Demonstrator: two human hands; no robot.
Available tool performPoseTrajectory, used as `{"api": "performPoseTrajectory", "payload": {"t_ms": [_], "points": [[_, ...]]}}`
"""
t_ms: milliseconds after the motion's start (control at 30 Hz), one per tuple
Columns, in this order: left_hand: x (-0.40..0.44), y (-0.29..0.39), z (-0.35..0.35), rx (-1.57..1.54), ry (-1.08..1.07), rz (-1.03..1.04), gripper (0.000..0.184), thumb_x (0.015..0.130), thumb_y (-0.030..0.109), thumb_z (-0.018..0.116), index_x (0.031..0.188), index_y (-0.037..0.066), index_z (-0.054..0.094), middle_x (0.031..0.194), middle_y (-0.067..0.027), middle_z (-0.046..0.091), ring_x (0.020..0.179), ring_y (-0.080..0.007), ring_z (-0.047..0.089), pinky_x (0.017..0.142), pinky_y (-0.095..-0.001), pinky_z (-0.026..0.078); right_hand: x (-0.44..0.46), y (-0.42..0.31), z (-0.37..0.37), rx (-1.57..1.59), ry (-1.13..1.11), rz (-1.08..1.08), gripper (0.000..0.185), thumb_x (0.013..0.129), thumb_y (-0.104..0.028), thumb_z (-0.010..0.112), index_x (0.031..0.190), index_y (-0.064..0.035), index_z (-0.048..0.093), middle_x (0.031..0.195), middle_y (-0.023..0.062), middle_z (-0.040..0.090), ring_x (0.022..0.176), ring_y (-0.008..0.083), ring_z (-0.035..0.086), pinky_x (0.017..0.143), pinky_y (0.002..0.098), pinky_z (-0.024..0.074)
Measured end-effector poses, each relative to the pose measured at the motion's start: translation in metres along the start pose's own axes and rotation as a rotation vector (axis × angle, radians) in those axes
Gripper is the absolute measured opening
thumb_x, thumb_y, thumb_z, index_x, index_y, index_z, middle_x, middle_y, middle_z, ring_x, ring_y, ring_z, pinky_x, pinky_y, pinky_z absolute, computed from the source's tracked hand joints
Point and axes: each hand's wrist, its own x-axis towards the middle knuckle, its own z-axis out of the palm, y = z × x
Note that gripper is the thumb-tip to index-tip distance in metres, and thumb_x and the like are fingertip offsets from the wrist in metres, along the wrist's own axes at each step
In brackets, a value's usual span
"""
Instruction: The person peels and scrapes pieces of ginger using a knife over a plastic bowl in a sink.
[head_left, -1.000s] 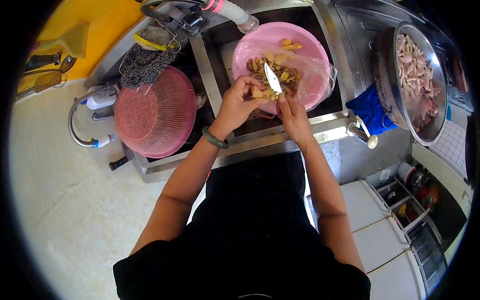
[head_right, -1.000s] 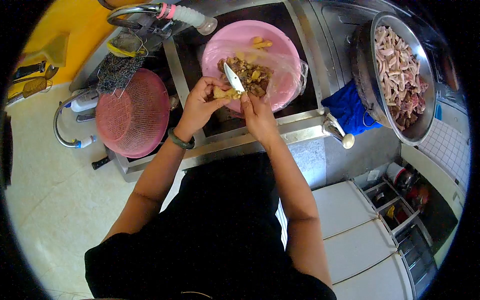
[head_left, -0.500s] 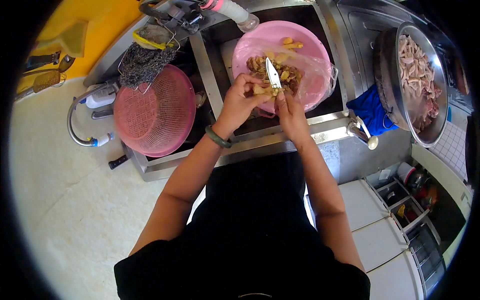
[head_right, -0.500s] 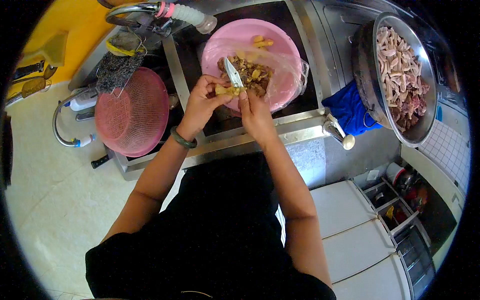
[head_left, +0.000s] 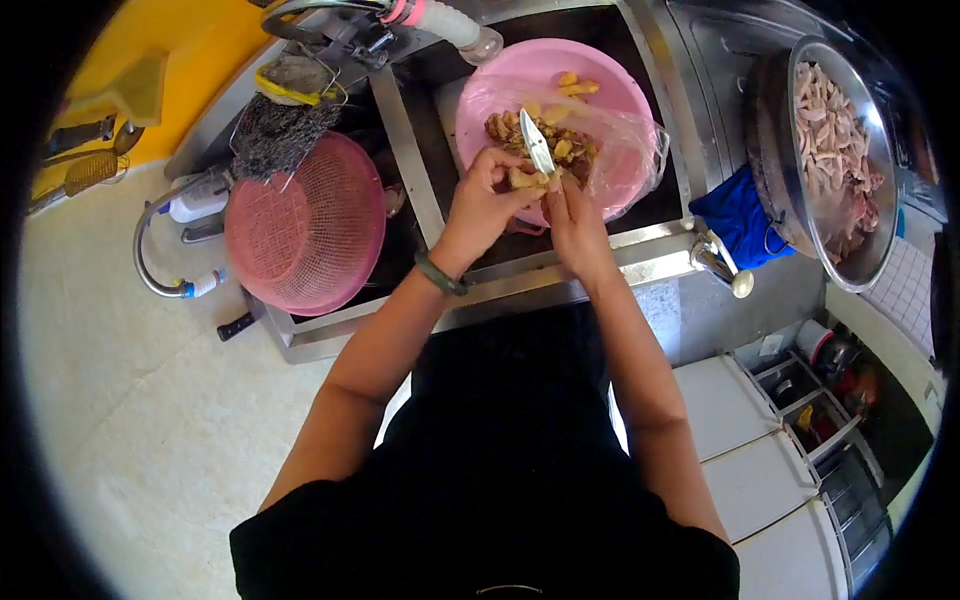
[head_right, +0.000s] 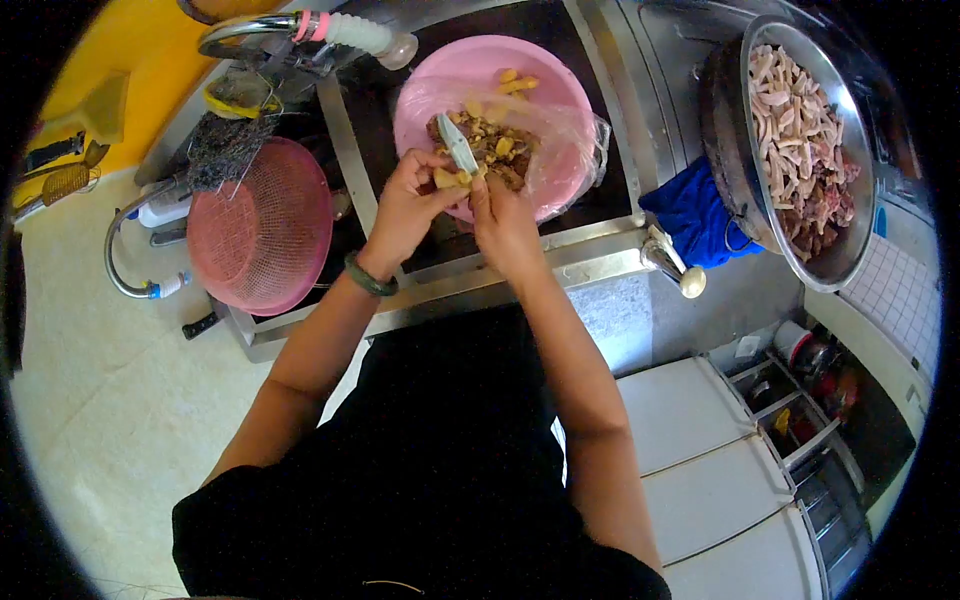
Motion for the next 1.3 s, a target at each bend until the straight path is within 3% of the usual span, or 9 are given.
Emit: {"api": "performPoseTrajectory", "payload": {"t_ms": [133,433,533,733,833,933,1033,1233,1300], "points": [[-0.002,0.001,0.003,-0.082,-0.006,0.11,0.028,0.084,-0.001,0.064,0.106,0.003,0.048,0.099,-0.0076,0.061,0.091,-0.0137,0.06,0.08,-0.0275,0.05,0.004,0.0,-0.001,0.047,0.082,-0.055,0.038,0.099,-0.03,0.039,0.088,0.0022,0.056,0.071,0.0229,0.059,0.069,0.0419,0.059,0.063,0.0463,0.0443],[0.004,0.008,0.003,-0.2,0.016,0.086,0.022,0.089,0.003,0.058,0.108,0.001,0.047,0.1,-0.01,0.061,0.091,-0.016,0.06,0.081,-0.029,0.051,0.006,0.017,-0.003,0.18,-0.036,0.066,0.039,0.099,-0.03,0.04,0.087,0.0027,0.055,0.069,0.019,0.058,0.067,0.0351,0.057,0.062,0.0422,0.0438],[0.0,0.008,0.007,-0.028,-0.009,0.034,0.022,0.089,0.003,0.059,0.107,0.002,0.047,0.099,-0.0093,0.061,0.092,-0.0155,0.06,0.081,-0.0286,0.051,0.007,0.013,-0.005,0.175,-0.041,0.064,0.039,0.1,-0.034,0.039,0.087,0.0,0.052,0.068,0.0018,0.047,0.06,0.0103,0.043,0.055,0.0261,0.0375],[0.006,0.001,0.011,-0.138,0.055,0.134,0.021,0.087,-0.001,0.06,0.104,0.003,0.047,0.102,-0.0091,0.06,0.094,-0.0136,0.059,0.084,-0.0272,0.05,0.009,0.021,0.001,0.227,-0.06,0.084,0.037,0.1,-0.033,0.04,0.087,-0.0002,0.052,0.067,0.0019,0.048,0.06,0.0107,0.044,0.055,0.0268,0.0381],[0.002,-0.007,0.017,0.051,0.082,0.156,0.021,0.086,-0.002,0.06,0.103,0.003,0.047,0.103,-0.0082,0.06,0.095,-0.0138,0.059,0.085,-0.0271,0.049,0.008,-0.001,-0.005,0.214,-0.018,0.087,0.041,0.098,-0.031,0.041,0.083,0.0036,0.056,0.064,0.0161,0.057,0.062,0.0313,0.058,0.061,0.0412,0.0465],[-0.001,-0.008,0.014,-0.027,0.075,0.145,0.023,0.085,-0.002,0.061,0.103,0.002,0.047,0.103,-0.008,0.06,0.096,-0.0139,0.059,0.085,-0.0271,0.049,0.013,0.014,0.0,0.197,-0.074,0.089,0.041,0.098,-0.032,0.041,0.087,0.0044,0.057,0.068,0.0124,0.057,0.062,0.0235,0.057,0.061,0.0365,0.0497],[-0.003,-0.009,0.015,0.044,0.125,0.188,0.024,0.083,-0.001,0.065,0.101,0.002,0.049,0.104,-0.0077,0.061,0.099,-0.014,0.059,0.084,-0.0266,0.049,0.009,0.01,-0.002,0.458,-0.174,0.25,0.035,0.098,-0.037,0.043,0.086,-0.0056,0.053,0.066,-0.0014,0.047,0.054,0.008,0.041,0.047,0.0234,0.032],[-0.016,0.011,0.015,0.339,0.13,0.153,0.026,0.08,0.0,0.068,0.101,0.003,0.052,0.098,-0.006,0.063,0.103,-0.0143,0.06,0.083,-0.0261,0.048,0.01,-0.005,-0.019,0.497,-0.299,0.33,0.039,0.094,-0.046,0.05,0.088,-0.0081,0.053,0.068,-0.0028,0.047,0.049,0.0045,0.037,0.042,0.021,0.0248],[-0.017,0.011,0.017,0.264,0.108,0.15,0.023,0.082,0.001,0.067,0.101,0.002,0.053,0.096,-0.0058,0.064,0.101,-0.0139,0.06,0.083,-0.0263,0.048,0.008,-0.011,-0.022,0.529,-0.307,0.326,0.043,0.095,-0.043,0.049,0.097,0.0001,0.057,0.076,0.0034,0.053,0.065,0.0107,0.049,0.061,0.0268,0.0436]]}}
